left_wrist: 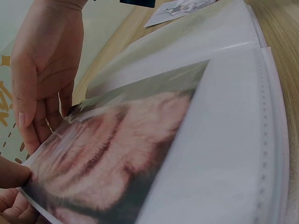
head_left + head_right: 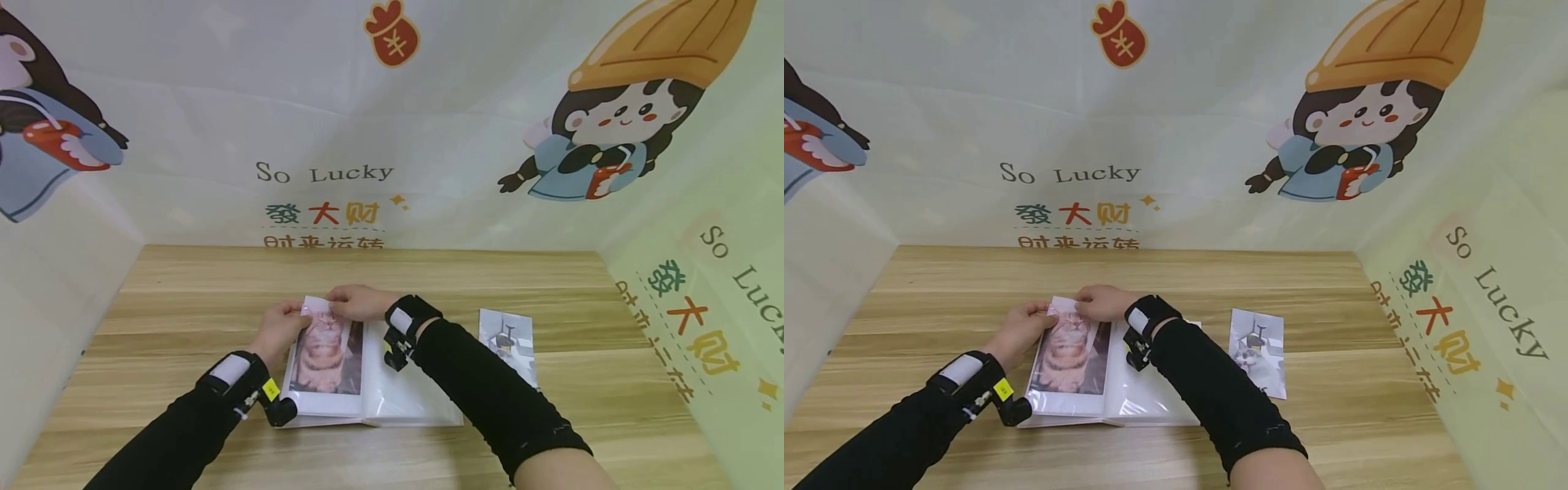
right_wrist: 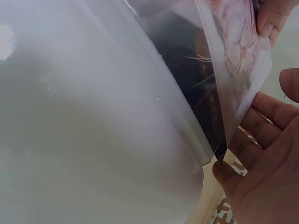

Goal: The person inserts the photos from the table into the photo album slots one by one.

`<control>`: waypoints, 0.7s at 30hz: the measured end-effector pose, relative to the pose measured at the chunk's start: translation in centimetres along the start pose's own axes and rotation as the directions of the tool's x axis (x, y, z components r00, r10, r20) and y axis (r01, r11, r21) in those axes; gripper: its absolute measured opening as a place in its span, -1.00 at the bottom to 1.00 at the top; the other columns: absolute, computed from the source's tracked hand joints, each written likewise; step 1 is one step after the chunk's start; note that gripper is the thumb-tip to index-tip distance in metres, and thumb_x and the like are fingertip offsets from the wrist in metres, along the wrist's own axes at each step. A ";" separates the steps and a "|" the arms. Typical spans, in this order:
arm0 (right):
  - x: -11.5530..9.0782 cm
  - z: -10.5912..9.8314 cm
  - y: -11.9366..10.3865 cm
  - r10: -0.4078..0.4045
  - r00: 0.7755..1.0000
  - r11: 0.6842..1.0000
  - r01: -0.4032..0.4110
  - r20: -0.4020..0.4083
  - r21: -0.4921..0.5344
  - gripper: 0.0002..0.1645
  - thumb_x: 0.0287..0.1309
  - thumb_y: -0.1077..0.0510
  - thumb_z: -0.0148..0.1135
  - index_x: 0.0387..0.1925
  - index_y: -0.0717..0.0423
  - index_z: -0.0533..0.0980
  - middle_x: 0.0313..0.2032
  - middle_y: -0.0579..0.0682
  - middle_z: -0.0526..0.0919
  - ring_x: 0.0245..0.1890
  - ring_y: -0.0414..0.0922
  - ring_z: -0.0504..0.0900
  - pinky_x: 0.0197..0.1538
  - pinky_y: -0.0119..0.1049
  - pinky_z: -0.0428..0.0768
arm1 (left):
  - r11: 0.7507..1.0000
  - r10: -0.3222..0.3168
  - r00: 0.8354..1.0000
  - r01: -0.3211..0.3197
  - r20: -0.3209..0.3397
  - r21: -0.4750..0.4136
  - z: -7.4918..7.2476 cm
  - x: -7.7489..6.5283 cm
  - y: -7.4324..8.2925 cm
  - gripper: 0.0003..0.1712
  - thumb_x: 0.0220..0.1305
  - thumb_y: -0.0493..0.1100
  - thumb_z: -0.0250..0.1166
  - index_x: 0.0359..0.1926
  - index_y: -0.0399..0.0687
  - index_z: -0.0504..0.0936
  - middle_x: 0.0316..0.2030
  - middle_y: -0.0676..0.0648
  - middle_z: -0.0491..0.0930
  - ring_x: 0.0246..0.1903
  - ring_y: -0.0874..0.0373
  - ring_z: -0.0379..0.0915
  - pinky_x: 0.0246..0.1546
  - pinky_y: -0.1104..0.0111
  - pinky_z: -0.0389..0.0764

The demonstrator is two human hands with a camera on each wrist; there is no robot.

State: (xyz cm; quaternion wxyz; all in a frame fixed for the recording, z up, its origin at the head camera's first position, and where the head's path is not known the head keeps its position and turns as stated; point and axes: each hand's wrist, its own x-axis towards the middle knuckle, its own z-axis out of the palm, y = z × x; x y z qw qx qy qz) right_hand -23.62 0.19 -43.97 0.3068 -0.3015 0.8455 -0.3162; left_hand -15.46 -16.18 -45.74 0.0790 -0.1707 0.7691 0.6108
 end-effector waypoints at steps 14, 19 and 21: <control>-1.7 0.1 -1.1 -0.035 0.995 0.993 0.046 0.096 -0.107 -0.45 0.42 0.10 0.02 0.34 0.25 0.33 0.23 0.13 0.46 0.15 -0.09 0.43 0.20 -0.34 0.35 | 1.000 -0.007 1.000 0.007 0.025 -0.019 -0.1 -0.1 0.4 -0.57 0.34 -0.39 0.10 0.16 -0.60 0.35 -0.05 -0.36 0.53 -0.21 0.10 0.44 -0.33 0.50 0.44; -2.1 0.3 -1.4 -0.043 0.993 0.984 0.061 0.108 -0.170 -0.38 0.38 0.12 0.08 0.38 0.27 0.28 0.28 0.15 0.41 0.21 -0.08 0.40 0.25 -0.33 0.30 | 0.999 0.006 1.000 -0.005 0.026 -0.042 -0.1 -0.2 0.4 -0.57 0.33 -0.40 0.11 0.14 -0.63 0.34 -0.08 -0.36 0.54 -0.23 0.12 0.45 -0.34 0.50 0.45; -2.2 0.4 -1.6 -0.038 0.992 0.980 0.061 0.119 -0.190 -0.34 0.36 0.13 0.10 0.41 0.28 0.24 0.31 0.15 0.39 0.22 -0.10 0.38 0.27 -0.34 0.28 | 0.999 0.014 1.000 -0.013 0.019 -0.050 0.0 -0.2 0.5 -0.58 0.32 -0.41 0.12 0.13 -0.64 0.35 -0.11 -0.35 0.55 -0.27 0.15 0.45 -0.35 0.51 0.46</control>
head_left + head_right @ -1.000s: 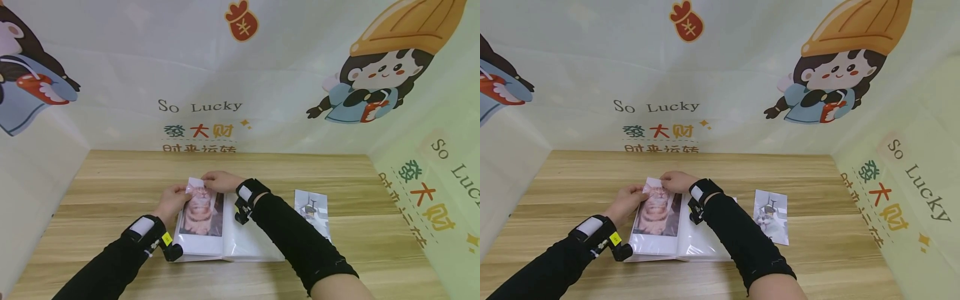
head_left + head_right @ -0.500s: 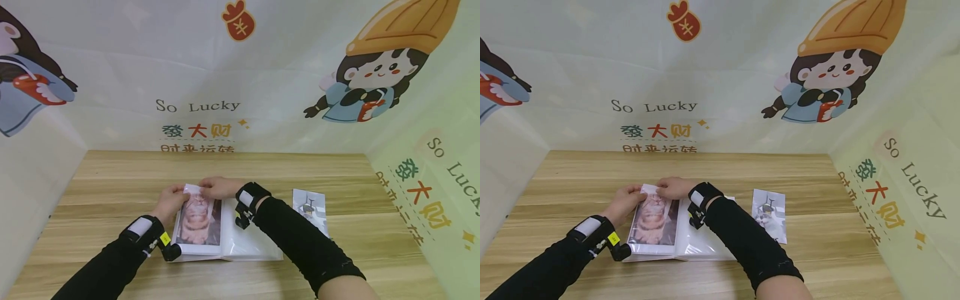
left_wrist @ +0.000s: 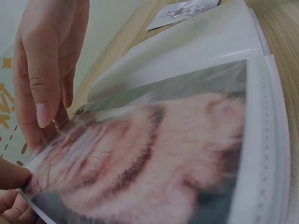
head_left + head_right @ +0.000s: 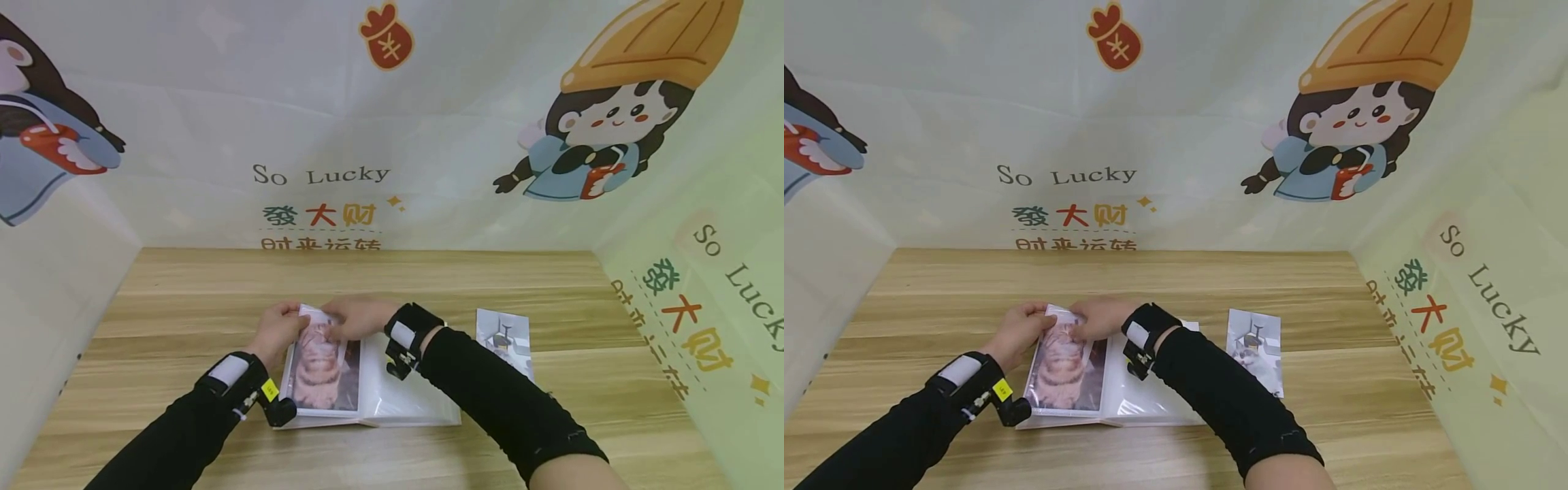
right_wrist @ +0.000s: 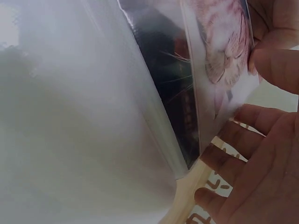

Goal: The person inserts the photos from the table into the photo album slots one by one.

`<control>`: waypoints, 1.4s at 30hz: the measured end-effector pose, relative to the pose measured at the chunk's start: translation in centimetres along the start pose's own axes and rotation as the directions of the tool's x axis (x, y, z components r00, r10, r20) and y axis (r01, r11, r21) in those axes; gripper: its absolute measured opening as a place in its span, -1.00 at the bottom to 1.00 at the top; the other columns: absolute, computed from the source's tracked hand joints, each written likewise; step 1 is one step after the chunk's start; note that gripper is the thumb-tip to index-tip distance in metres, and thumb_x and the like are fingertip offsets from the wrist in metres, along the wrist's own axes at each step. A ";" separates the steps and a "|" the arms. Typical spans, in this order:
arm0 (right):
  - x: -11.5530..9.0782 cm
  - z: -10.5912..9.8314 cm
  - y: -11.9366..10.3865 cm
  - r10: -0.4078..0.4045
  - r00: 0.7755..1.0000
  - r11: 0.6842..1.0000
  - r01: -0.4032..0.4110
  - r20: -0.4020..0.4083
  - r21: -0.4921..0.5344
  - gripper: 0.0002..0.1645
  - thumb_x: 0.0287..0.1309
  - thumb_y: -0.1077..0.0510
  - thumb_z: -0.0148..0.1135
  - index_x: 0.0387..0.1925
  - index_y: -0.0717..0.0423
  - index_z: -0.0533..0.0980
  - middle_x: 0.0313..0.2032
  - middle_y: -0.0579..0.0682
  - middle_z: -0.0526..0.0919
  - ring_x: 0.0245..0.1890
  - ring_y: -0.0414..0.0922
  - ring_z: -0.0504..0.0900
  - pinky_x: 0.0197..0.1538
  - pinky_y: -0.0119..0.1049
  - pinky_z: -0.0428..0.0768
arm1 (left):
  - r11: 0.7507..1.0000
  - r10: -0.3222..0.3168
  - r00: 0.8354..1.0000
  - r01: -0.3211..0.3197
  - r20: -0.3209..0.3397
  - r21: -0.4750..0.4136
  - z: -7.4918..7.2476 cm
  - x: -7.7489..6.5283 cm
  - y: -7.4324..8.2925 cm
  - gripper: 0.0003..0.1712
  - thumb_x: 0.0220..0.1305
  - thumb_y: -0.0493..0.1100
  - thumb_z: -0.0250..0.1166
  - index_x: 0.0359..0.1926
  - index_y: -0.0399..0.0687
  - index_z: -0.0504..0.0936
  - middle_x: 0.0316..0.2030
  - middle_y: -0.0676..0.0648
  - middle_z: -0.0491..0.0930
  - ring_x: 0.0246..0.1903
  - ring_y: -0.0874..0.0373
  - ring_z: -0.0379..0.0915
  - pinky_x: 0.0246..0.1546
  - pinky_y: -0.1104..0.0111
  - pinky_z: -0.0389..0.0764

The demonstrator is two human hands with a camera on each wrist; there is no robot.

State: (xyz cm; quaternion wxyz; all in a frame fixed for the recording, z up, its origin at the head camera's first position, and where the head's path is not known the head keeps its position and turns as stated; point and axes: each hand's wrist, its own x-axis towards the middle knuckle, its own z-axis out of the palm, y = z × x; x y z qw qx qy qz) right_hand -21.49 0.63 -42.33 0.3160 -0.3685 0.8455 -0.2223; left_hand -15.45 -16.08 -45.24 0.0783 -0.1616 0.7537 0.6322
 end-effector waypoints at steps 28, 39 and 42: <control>-2.0 -4.8 4.0 0.094 0.933 0.993 -0.064 -0.346 0.096 -0.05 0.38 -0.01 0.13 0.54 0.18 -0.14 0.52 0.15 -0.10 0.49 0.05 -0.11 0.43 -0.13 -0.09 | 1.000 -0.008 1.000 0.008 -0.008 0.016 0.1 0.1 -0.4 -0.50 0.35 -0.37 0.11 0.21 -0.66 0.30 -0.06 -0.39 0.52 -0.24 0.11 0.45 -0.37 0.51 0.46; -8.8 -6.7 11.5 0.388 0.768 0.921 -0.305 -0.510 0.243 0.08 0.36 -0.07 0.14 0.53 0.24 -0.29 0.49 0.33 -0.31 0.46 0.26 -0.36 0.41 0.13 -0.23 | 0.997 -0.013 0.999 0.015 -0.034 0.072 0.7 -0.2 -1.1 -0.38 0.30 -0.38 0.09 0.30 -0.65 0.17 0.12 -0.54 0.39 0.05 -0.19 0.40 -0.09 0.30 0.51; -11.1 -6.3 13.6 0.496 0.703 0.868 -0.378 -0.510 0.323 0.15 0.33 -0.12 0.15 0.51 0.30 -0.35 0.47 0.41 -0.38 0.44 0.32 -0.41 0.40 0.19 -0.19 | 0.993 0.024 0.998 -0.018 -0.055 0.115 1.2 -0.6 -1.2 -0.31 0.21 -0.39 0.08 0.30 -0.70 0.11 0.13 -0.61 0.34 0.09 -0.28 0.35 0.08 0.08 0.44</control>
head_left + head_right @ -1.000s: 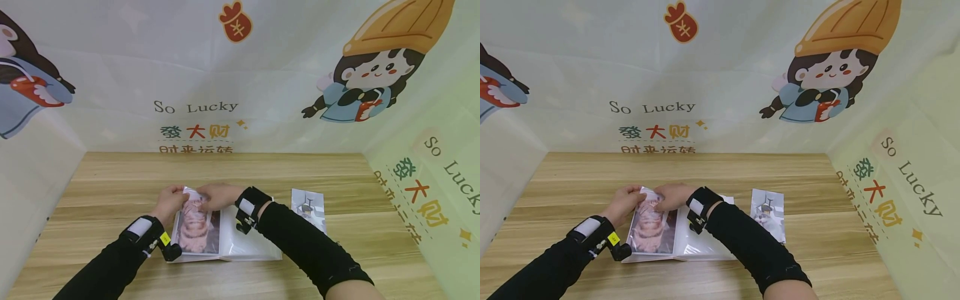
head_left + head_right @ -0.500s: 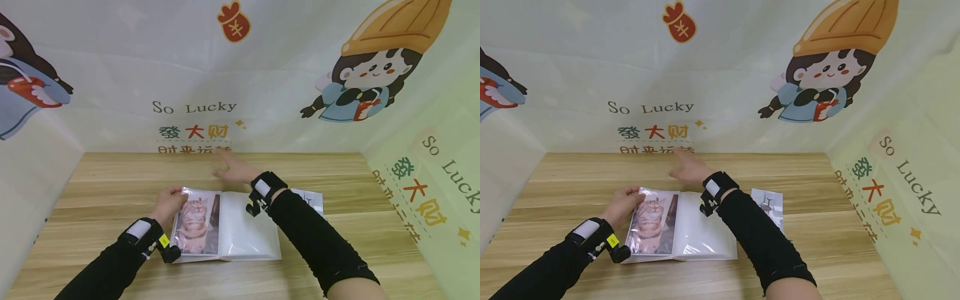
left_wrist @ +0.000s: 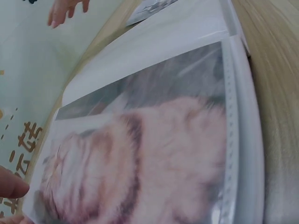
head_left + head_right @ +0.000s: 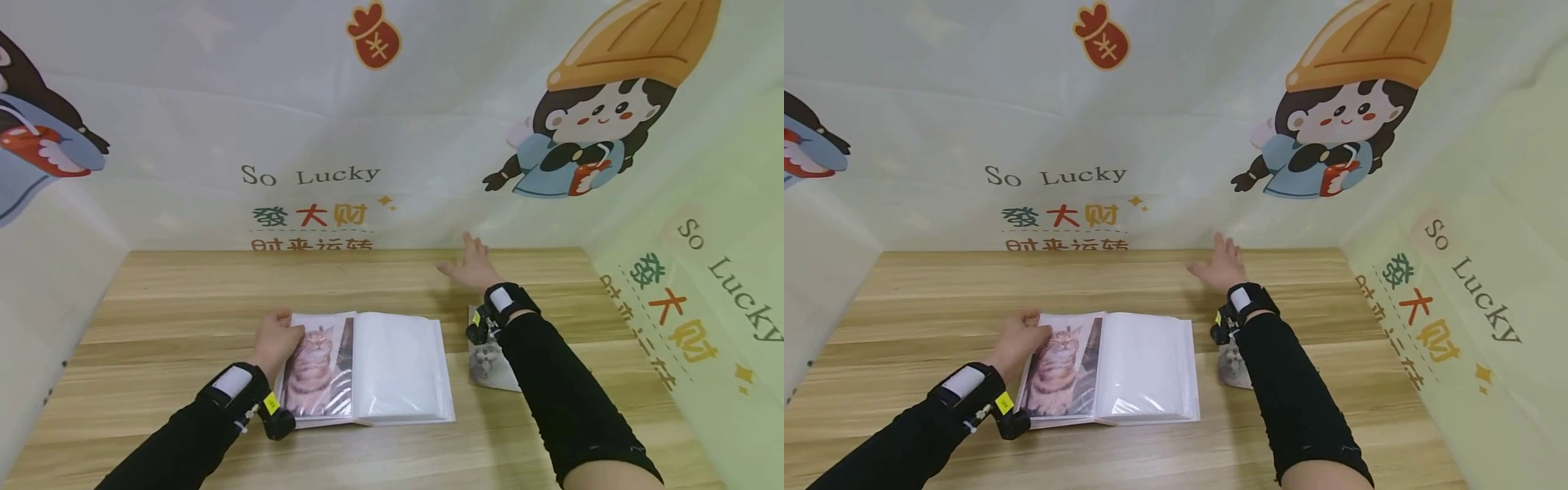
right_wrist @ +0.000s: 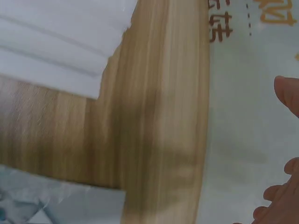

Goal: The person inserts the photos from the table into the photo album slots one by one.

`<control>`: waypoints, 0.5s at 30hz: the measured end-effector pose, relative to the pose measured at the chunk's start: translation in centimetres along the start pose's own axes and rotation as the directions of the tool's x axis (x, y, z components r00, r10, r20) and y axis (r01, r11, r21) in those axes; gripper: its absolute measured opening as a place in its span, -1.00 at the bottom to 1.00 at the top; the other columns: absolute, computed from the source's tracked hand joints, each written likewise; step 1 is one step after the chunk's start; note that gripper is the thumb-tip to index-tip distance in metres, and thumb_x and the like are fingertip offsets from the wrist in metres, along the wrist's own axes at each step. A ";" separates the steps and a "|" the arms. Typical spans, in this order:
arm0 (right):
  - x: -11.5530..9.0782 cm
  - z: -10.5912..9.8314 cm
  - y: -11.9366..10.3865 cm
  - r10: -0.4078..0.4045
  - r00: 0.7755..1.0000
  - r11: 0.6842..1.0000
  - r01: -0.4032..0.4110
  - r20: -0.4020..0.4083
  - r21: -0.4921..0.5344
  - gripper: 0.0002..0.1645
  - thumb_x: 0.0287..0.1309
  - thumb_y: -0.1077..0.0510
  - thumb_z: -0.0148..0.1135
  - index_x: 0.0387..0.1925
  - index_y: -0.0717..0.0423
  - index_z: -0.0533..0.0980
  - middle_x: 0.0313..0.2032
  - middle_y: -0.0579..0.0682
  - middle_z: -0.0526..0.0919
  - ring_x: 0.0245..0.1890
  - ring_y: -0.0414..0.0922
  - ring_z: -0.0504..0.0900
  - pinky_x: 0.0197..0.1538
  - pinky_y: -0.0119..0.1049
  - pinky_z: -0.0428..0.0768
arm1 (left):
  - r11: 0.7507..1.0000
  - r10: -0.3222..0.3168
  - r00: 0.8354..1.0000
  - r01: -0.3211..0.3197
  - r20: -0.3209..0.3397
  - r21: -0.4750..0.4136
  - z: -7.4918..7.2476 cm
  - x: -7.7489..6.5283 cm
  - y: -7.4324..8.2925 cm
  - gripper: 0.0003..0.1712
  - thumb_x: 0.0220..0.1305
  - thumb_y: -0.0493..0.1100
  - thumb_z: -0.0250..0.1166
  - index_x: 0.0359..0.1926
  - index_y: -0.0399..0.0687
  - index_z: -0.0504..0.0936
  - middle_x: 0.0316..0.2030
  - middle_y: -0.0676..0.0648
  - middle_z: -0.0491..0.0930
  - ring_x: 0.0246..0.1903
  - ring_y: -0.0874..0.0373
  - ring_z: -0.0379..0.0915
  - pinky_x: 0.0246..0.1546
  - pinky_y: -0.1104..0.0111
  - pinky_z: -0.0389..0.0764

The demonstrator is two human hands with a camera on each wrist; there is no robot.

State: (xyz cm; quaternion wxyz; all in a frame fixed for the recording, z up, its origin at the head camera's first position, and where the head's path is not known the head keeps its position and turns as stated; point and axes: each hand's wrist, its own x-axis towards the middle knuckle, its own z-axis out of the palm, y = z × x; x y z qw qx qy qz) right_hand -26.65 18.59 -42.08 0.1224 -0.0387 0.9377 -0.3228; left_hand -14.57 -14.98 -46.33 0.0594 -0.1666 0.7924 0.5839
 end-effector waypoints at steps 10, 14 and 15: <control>-3.4 -1.0 8.0 0.372 0.926 0.924 -0.375 -0.057 -0.069 0.26 0.21 -0.27 0.14 0.32 0.72 -0.19 0.32 0.65 -0.10 0.37 0.45 -0.14 0.38 0.18 -0.12 | 0.948 0.131 0.987 -0.098 -0.091 0.302 3.2 -1.1 0.1 -0.21 0.04 -0.30 0.19 0.19 -0.76 0.11 0.12 -0.64 0.12 0.16 -0.45 0.07 0.22 -0.09 0.18; -4.5 -0.2 10.2 0.443 0.895 0.890 -0.446 -0.056 -0.089 0.32 0.15 -0.33 0.16 0.32 0.73 -0.14 0.31 0.65 -0.06 0.34 0.45 -0.06 0.35 0.20 -0.06 | 0.927 0.176 0.984 -0.155 -0.030 0.341 5.2 -1.7 0.4 -0.16 0.18 -0.23 0.18 0.29 -0.72 0.02 0.26 -0.62 0.01 0.30 -0.44 -0.07 0.31 -0.10 0.04; -4.8 0.1 10.5 0.442 0.895 0.890 -0.446 -0.062 -0.099 0.30 0.15 -0.34 0.17 0.31 0.73 -0.09 0.30 0.65 -0.04 0.33 0.46 -0.04 0.33 0.21 -0.04 | 0.921 0.192 0.981 -0.175 -0.015 0.348 5.8 -1.8 0.5 -0.16 0.20 -0.22 0.18 0.31 -0.70 0.02 0.29 -0.62 0.00 0.32 -0.44 -0.10 0.32 -0.11 0.01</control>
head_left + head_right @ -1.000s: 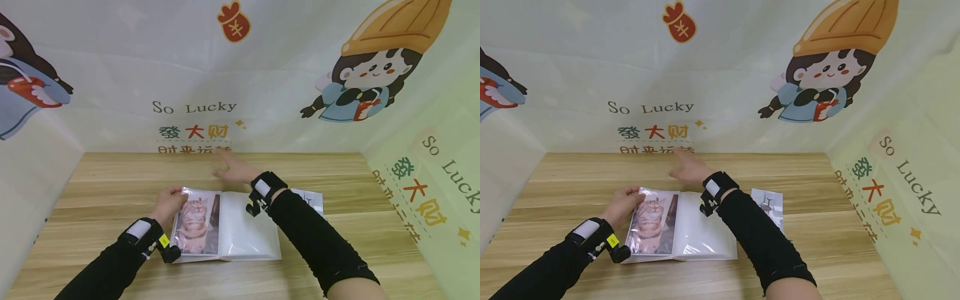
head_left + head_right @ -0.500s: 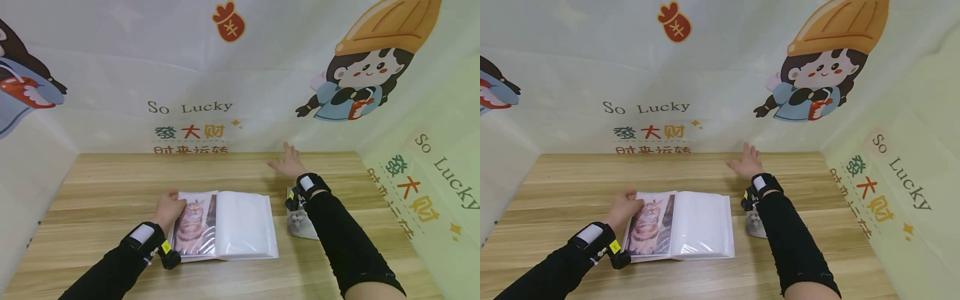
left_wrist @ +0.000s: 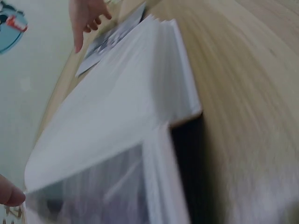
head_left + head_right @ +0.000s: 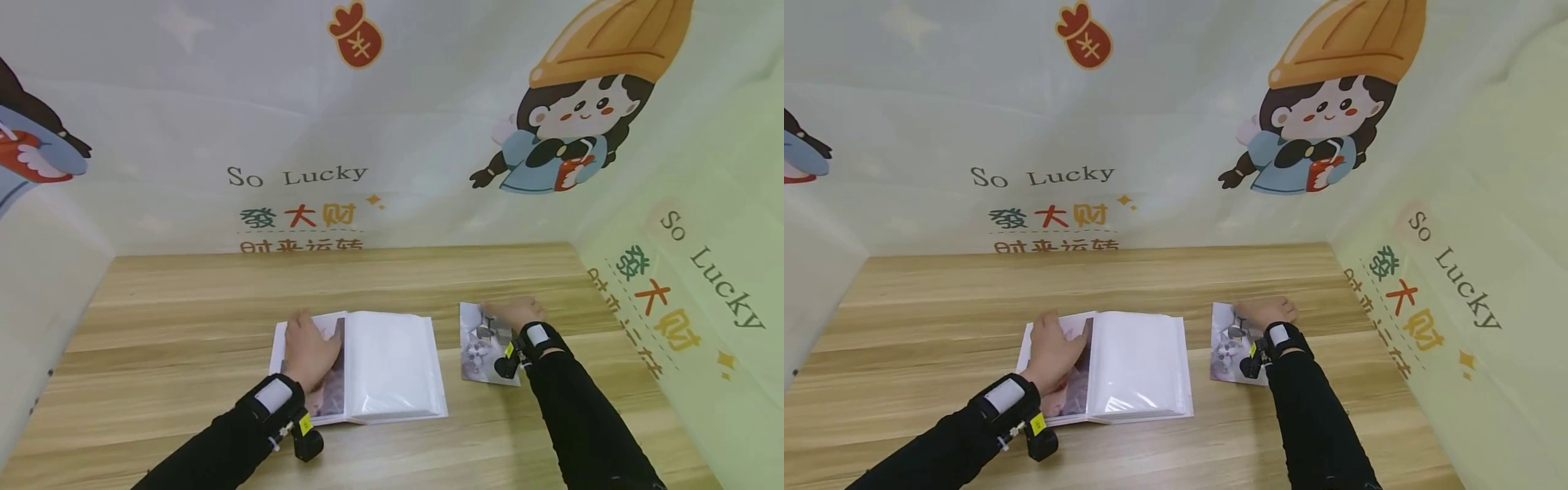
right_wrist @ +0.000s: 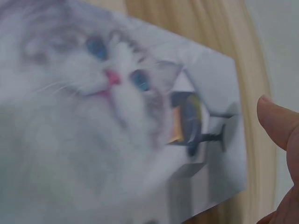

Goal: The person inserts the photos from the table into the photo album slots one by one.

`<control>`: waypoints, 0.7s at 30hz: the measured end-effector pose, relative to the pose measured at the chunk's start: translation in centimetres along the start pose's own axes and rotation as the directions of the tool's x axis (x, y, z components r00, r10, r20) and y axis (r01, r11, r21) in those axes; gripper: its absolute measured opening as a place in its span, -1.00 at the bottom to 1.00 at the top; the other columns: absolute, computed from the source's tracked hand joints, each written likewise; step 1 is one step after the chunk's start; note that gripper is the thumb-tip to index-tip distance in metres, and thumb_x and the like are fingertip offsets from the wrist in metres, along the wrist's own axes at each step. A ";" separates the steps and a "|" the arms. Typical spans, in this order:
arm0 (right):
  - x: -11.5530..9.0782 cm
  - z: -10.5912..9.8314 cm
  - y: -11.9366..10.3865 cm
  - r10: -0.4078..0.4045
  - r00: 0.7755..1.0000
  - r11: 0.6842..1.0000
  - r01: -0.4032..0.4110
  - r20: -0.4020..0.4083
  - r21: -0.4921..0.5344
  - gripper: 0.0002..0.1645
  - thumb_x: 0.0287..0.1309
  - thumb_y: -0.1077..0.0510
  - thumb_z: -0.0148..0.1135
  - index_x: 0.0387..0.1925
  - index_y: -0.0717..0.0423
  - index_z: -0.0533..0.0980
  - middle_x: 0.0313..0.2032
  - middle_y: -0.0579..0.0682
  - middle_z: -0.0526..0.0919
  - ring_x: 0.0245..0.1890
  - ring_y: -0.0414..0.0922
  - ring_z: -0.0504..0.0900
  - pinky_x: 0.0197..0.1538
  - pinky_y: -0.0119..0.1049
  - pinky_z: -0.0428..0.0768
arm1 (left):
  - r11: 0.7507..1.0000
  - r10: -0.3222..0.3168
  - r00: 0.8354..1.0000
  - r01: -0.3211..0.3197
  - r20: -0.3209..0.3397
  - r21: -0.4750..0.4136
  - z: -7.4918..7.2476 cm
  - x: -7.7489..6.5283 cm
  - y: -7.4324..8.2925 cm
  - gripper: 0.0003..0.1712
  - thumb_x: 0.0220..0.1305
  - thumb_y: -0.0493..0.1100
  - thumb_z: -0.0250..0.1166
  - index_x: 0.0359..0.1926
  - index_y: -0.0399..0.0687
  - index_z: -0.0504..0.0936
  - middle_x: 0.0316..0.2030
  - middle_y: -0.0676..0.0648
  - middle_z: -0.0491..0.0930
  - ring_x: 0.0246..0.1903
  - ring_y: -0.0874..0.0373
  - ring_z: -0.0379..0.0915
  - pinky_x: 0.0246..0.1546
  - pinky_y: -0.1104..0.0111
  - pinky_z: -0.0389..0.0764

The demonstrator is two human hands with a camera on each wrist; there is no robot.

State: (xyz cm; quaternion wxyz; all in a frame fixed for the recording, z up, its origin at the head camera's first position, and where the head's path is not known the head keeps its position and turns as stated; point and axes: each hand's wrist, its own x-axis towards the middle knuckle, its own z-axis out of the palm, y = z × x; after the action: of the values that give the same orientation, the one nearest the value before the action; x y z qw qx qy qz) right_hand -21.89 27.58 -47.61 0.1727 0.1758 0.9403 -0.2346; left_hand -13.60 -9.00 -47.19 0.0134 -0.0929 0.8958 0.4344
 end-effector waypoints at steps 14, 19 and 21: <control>-3.4 3.7 0.2 0.014 0.994 0.997 -0.006 -0.104 0.081 0.34 0.08 -0.25 0.36 0.32 0.67 -0.15 0.33 0.61 -0.13 0.35 0.44 -0.14 0.32 0.31 -0.05 | 0.984 0.101 0.994 -0.106 0.044 0.141 3.8 -0.6 2.8 -0.04 0.18 -0.09 0.32 0.36 -0.63 0.07 0.38 -0.56 -0.05 0.41 -0.40 -0.24 0.33 -0.21 -0.19; -4.5 4.1 -0.3 -0.025 0.988 0.995 0.040 -0.155 0.095 0.20 0.08 -0.18 0.40 0.24 0.68 -0.01 0.20 0.60 0.07 0.26 0.44 0.05 0.28 0.26 0.10 | 0.984 0.089 0.994 -0.099 0.069 0.148 4.5 -0.7 2.7 -0.03 0.20 -0.09 0.32 0.39 -0.60 0.04 0.40 -0.54 -0.07 0.42 -0.39 -0.28 0.34 -0.20 -0.22; -4.7 4.1 -0.5 -0.027 0.985 0.994 0.045 -0.168 0.100 0.18 0.07 -0.16 0.41 0.22 0.68 0.00 0.17 0.59 0.10 0.24 0.44 0.07 0.27 0.25 0.13 | 0.984 0.092 0.993 -0.102 0.076 0.145 4.6 -0.7 2.5 -0.04 0.22 -0.11 0.31 0.39 -0.60 0.02 0.41 -0.53 -0.08 0.43 -0.38 -0.31 0.34 -0.20 -0.24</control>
State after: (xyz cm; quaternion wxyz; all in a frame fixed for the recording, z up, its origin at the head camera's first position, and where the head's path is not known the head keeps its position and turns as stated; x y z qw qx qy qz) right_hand -16.91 23.96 -48.92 0.0800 0.1864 0.9411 -0.2705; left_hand -13.66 -3.76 -48.06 0.0301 -0.0328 0.9282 0.3694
